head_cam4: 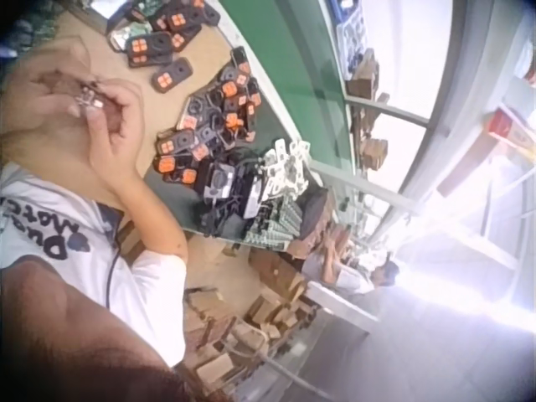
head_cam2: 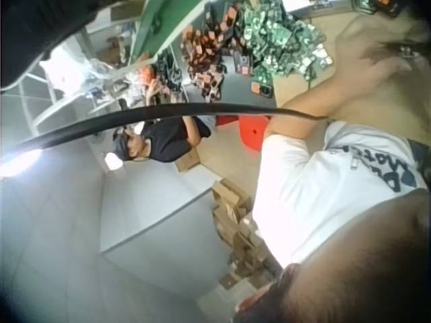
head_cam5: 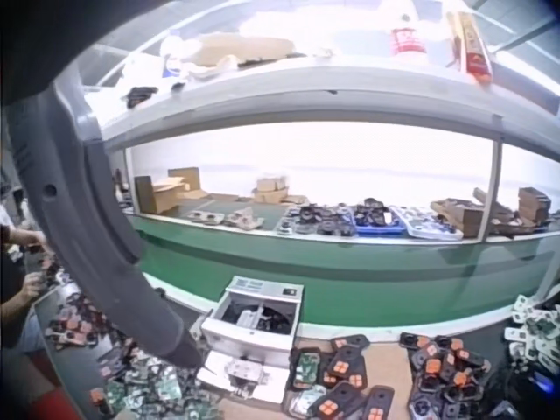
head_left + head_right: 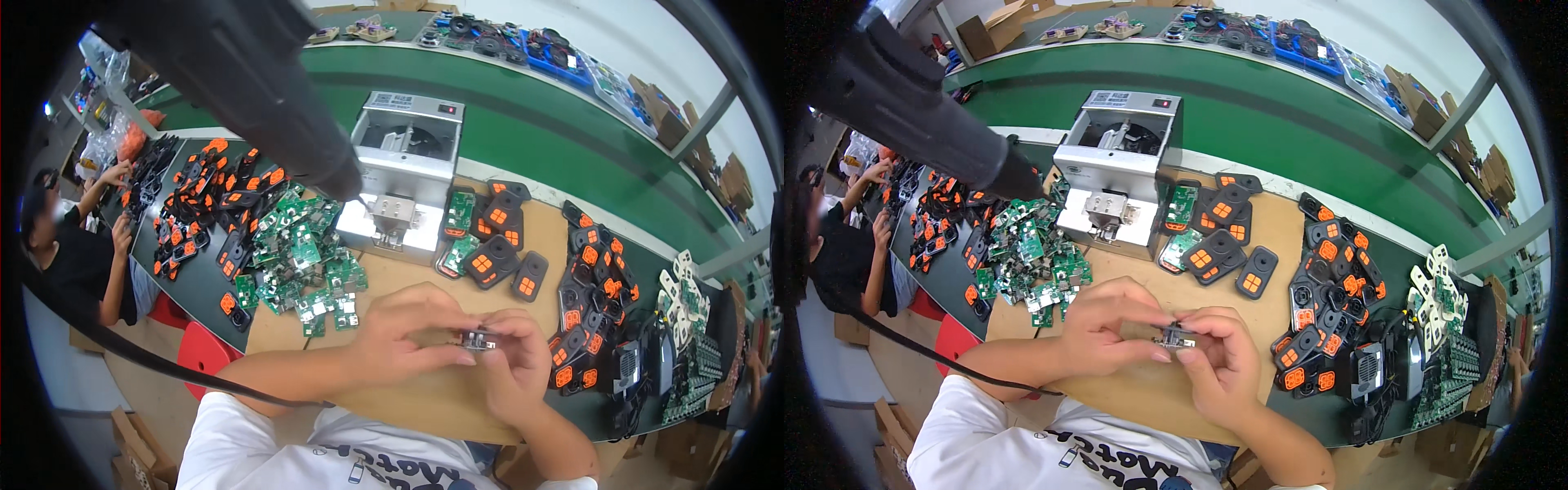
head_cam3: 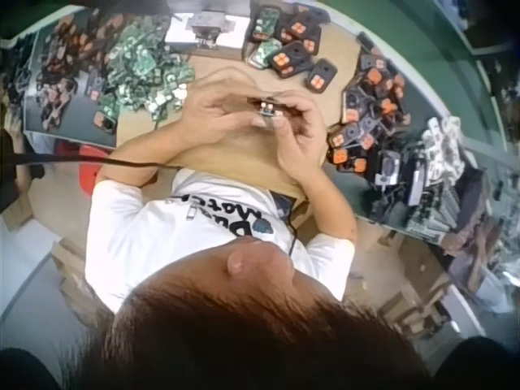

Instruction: Assembling electronic components onto circuit boards and into housings using a handheld tool.

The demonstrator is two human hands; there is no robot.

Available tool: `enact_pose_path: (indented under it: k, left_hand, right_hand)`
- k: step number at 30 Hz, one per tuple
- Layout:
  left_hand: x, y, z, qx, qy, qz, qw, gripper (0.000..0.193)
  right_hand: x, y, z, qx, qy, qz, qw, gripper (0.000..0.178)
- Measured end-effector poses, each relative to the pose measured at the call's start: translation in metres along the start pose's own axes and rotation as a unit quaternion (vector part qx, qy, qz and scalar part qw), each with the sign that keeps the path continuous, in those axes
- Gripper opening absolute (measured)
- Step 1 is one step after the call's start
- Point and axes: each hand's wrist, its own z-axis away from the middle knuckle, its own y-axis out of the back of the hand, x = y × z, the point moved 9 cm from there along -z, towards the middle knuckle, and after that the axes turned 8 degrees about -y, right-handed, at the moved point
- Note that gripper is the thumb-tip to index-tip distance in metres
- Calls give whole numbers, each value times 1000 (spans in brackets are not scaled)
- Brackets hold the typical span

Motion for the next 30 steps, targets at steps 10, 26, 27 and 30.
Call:
enact_pose_path:
  k: [10,26,27,30]
  left_hand:
    - [23,6,-3,-9,-62,-26,998,39]
    - [126,81,-150,53,-150,-7,987,64]
    - [121,67,-152,-31,-121,37,991,62]
    - [75,65,-148,-7,-28,67,997,58]
  right_hand:
    - [-21,-5,15,23,118,174,977,27]
    - [55,4,4,-10,-306,-333,892,34]
    - [63,1,4,-47,-318,-368,872,38]
    - [76,1,4,-57,-328,-461,822,47]
